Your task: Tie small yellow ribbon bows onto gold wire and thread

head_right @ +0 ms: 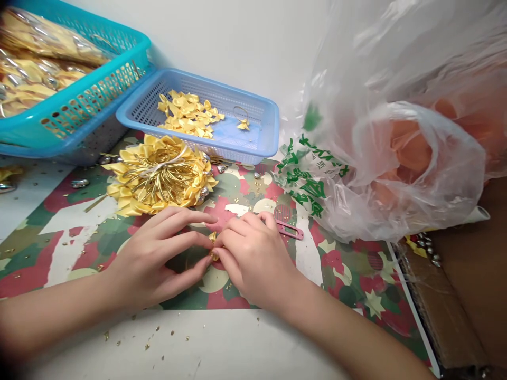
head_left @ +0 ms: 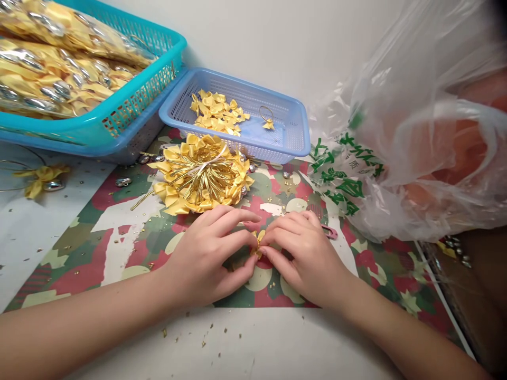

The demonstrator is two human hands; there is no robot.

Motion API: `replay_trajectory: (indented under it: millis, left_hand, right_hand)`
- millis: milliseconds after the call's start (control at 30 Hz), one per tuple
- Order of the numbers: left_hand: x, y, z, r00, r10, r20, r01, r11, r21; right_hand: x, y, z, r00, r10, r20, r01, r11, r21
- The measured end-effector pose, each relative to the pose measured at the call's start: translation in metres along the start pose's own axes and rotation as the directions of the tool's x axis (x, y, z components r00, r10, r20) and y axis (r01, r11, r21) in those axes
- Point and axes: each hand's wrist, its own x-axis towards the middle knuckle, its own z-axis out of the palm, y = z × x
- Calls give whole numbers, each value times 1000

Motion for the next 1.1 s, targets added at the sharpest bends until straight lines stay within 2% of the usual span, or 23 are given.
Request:
replay_trajectory:
  millis: [433,733,1100]
  left_hand:
    - [-2,-2,2,1000,-13,-12,13,999,42]
    - [2,1,0,998,-63,-7,62,997,-52]
    - [3,-2,2,996,-84,20,85,995,-44]
  right_hand:
    - [2,1,-3,999,43,33,-44,998,39]
    - [2,1,-3,997,60,51,-63,996,56]
    - [3,-2,-5,992,92,88,-102,989,108]
